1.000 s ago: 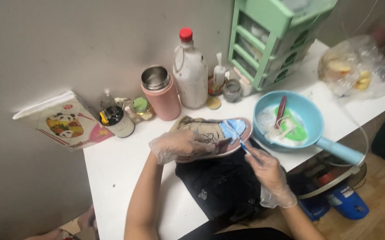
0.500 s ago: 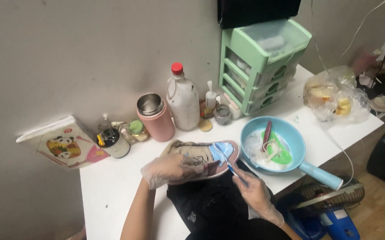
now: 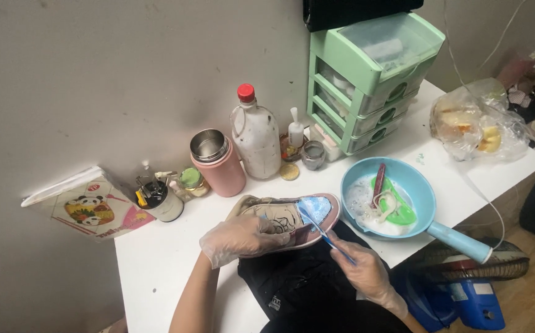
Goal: Cleaning a sneaker using a toothbrush and soapy water at a workbench.
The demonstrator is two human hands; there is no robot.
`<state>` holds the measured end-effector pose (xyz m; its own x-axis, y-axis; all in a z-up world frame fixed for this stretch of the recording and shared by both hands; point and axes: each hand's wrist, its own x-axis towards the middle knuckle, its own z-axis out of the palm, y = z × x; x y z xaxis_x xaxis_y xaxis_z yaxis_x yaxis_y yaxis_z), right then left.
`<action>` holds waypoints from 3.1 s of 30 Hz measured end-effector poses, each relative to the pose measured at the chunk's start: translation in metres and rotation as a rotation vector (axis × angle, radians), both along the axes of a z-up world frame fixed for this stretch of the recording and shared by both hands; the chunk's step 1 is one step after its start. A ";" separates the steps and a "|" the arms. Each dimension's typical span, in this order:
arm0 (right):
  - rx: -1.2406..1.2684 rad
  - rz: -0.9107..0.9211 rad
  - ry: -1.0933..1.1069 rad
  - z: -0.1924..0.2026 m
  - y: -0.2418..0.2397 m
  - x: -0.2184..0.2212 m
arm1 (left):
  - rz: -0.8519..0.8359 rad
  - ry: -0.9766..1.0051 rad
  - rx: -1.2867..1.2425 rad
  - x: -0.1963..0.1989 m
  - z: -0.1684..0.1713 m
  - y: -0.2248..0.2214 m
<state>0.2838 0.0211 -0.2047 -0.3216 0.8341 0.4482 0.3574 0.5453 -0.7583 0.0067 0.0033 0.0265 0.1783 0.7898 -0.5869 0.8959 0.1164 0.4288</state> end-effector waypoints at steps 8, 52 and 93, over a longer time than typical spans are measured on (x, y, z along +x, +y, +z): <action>0.088 -0.018 -0.088 -0.013 0.001 0.004 | -0.049 -0.009 -0.003 -0.004 0.000 0.005; -0.410 -0.167 0.051 0.036 -0.009 -0.003 | 0.395 0.237 0.557 0.013 -0.075 -0.002; -0.003 -0.163 -0.103 0.008 -0.012 0.003 | 0.663 -0.921 -0.190 -0.007 -0.038 -0.004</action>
<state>0.2865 0.0091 -0.1965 -0.2260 0.8801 0.4176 0.5164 0.4717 -0.7147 0.0000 -0.0009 -0.0112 0.1842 0.8017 -0.5687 -0.0099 0.5801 0.8145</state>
